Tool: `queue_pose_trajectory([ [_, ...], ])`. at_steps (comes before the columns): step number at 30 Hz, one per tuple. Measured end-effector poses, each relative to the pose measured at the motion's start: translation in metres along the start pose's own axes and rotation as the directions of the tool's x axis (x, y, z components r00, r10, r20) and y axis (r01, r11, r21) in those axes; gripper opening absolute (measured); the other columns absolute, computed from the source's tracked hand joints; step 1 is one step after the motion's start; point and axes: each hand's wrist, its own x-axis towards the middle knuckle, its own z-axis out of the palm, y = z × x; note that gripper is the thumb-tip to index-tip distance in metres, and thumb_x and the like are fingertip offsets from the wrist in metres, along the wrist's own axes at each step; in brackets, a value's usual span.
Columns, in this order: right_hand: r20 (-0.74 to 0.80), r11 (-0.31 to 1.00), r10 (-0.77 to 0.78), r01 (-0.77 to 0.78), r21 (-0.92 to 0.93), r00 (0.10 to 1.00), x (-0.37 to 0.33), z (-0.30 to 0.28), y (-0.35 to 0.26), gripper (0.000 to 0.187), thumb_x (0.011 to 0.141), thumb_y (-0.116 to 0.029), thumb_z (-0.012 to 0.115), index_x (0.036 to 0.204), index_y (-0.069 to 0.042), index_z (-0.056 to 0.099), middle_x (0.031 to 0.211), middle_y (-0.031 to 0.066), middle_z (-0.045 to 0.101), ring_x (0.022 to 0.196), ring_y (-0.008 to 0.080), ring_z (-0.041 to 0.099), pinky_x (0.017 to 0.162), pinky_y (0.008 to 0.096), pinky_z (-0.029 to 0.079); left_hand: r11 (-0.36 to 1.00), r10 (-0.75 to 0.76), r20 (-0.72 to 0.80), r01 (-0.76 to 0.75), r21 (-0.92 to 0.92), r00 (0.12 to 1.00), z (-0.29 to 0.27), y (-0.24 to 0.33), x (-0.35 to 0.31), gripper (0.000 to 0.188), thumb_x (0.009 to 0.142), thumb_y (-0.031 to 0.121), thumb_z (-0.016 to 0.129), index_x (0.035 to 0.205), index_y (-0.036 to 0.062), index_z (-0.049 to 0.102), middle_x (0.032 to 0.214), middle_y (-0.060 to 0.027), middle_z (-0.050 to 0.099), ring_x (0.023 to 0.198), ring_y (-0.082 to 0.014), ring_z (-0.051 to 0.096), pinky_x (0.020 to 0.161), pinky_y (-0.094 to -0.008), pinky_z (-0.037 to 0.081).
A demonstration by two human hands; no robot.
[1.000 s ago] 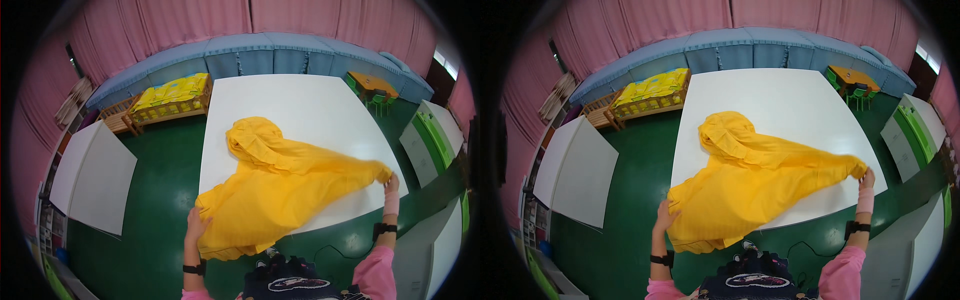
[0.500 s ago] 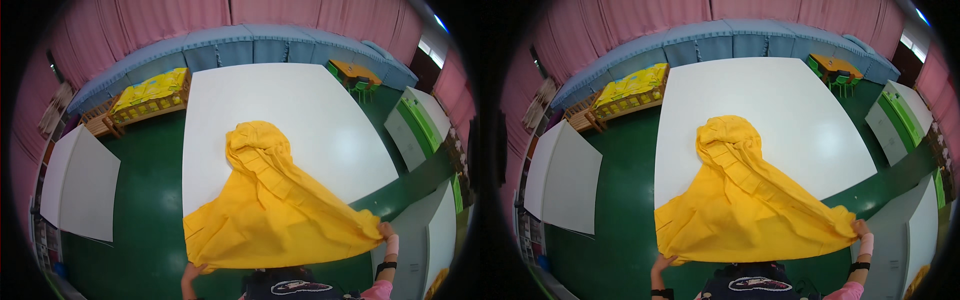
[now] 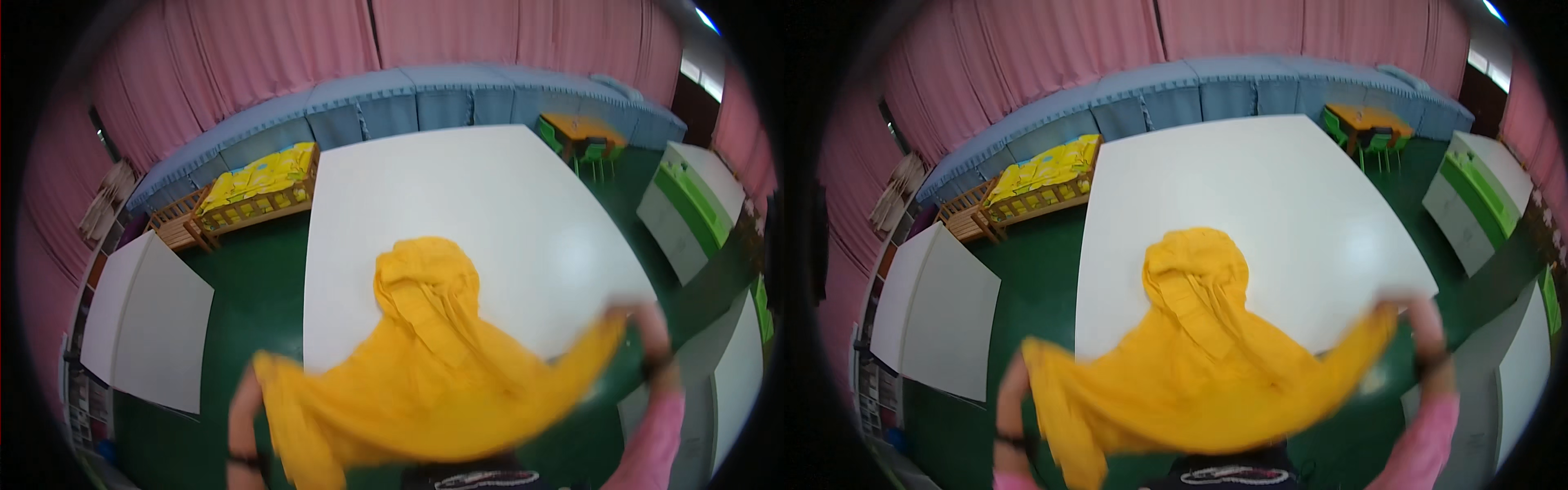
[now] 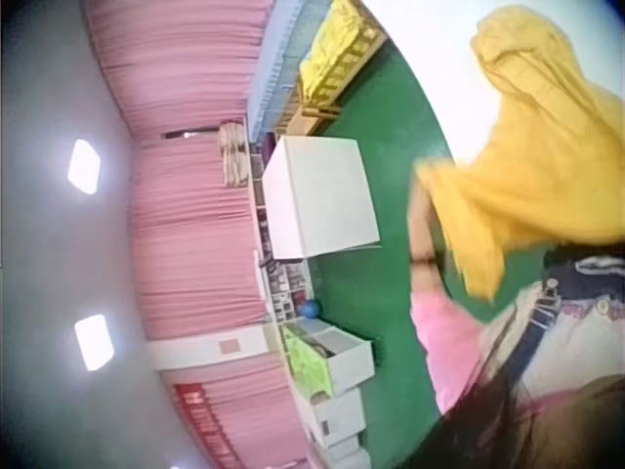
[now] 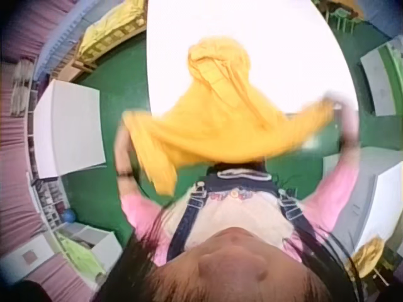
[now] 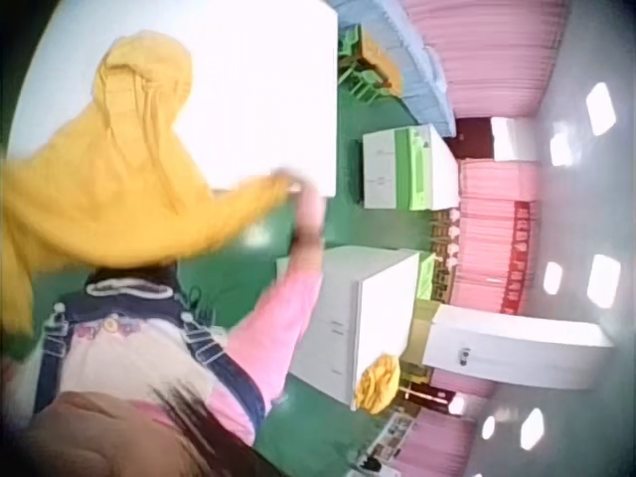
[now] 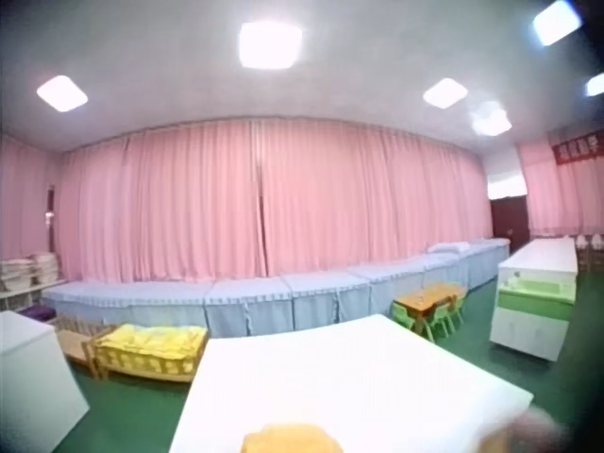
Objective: Folding yellow linens on a table and organizing them into a storage cabinet.
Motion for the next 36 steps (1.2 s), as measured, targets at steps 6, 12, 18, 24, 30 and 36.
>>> queue_pose_trajectory([
  [6,-0.492,0.764,-0.137,0.408,0.5,0.86,0.311,-0.216,-0.03,0.026,0.087,-0.016,0.046,0.109,-0.004,0.054,0.107,0.0074,0.056,0.098,0.018,0.054,0.085,0.0282,0.042,0.458,0.856,-0.213,-0.882,-0.115,0.472,0.05,0.4,0.076,0.038,0.089,0.029,0.052,0.117,0.0055,0.044,0.112,-0.0071,0.052,0.103,-0.0165,0.052,0.087,-0.0309,0.044],
  [12,-0.516,0.673,-0.262,0.537,0.508,0.815,0.307,-0.313,-0.012,0.03,0.089,-0.022,0.045,0.114,-0.006,0.051,0.11,0.0041,0.055,0.102,0.0152,0.052,0.089,0.0282,0.04,0.502,0.857,-0.172,-0.862,0.072,0.485,0.091,0.435,0.057,0.048,0.088,0.032,0.053,0.124,0.0025,0.042,0.114,-0.0069,0.052,0.104,-0.0155,0.052,0.088,-0.0285,0.043],
  [18,-0.282,0.788,0.075,0.116,0.605,0.957,0.206,-0.209,0.157,0.031,0.09,-0.026,0.046,0.11,-0.004,0.053,0.107,0.0052,0.057,0.096,0.0149,0.056,0.083,0.0289,0.045,0.76,0.642,-0.127,-0.65,-0.027,0.756,0.108,0.297,0.124,0.048,0.088,0.032,0.053,0.124,0.0033,0.042,0.116,-0.0049,0.052,0.103,-0.0153,0.053,0.083,-0.0285,0.045],
  [24,-0.222,0.488,0.59,-0.124,0.864,0.776,0.076,-0.163,0.327,0.023,0.084,-0.015,0.053,0.099,0.002,0.056,0.096,0.0107,0.06,0.086,0.0208,0.059,0.076,0.0321,0.049,0.986,0.156,-0.142,-0.163,-0.035,0.978,0.079,0.159,0.11,0.039,0.087,0.03,0.055,0.114,0.0033,0.05,0.103,-0.005,0.058,0.094,-0.0152,0.056,0.08,-0.0277,0.046],
  [30,-0.319,0.538,0.802,-0.38,0.753,0.505,-0.036,-0.153,0.441,0.02,0.079,-0.011,0.058,0.094,0.002,0.056,0.088,0.0124,0.059,0.076,0.0221,0.059,0.067,0.0334,0.049,0.983,-0.147,-0.141,0.16,0.085,0.979,0.048,0.032,0.089,0.034,0.078,0.016,0.065,0.103,0.0101,0.043,0.079,0.0001,0.053,0.062,-0.0079,0.051,0.046,-0.0217,0.037],
  [36,-0.446,0.549,0.809,-0.765,0.336,0.384,-0.125,-0.116,0.523,0.048,0.073,-0.025,0.067,0.11,0.0,0.049,0.086,0.0148,0.059,0.071,0.0257,0.057,0.069,0.0345,0.049,0.998,0.015,-0.285,0.003,0.061,0.958,0.061,-0.06,0.067,0.042,0.078,0.005,0.06,0.114,0.0064,0.038,0.096,-0.0048,0.053,0.074,-0.0111,0.053,0.06,-0.0239,0.044],
])
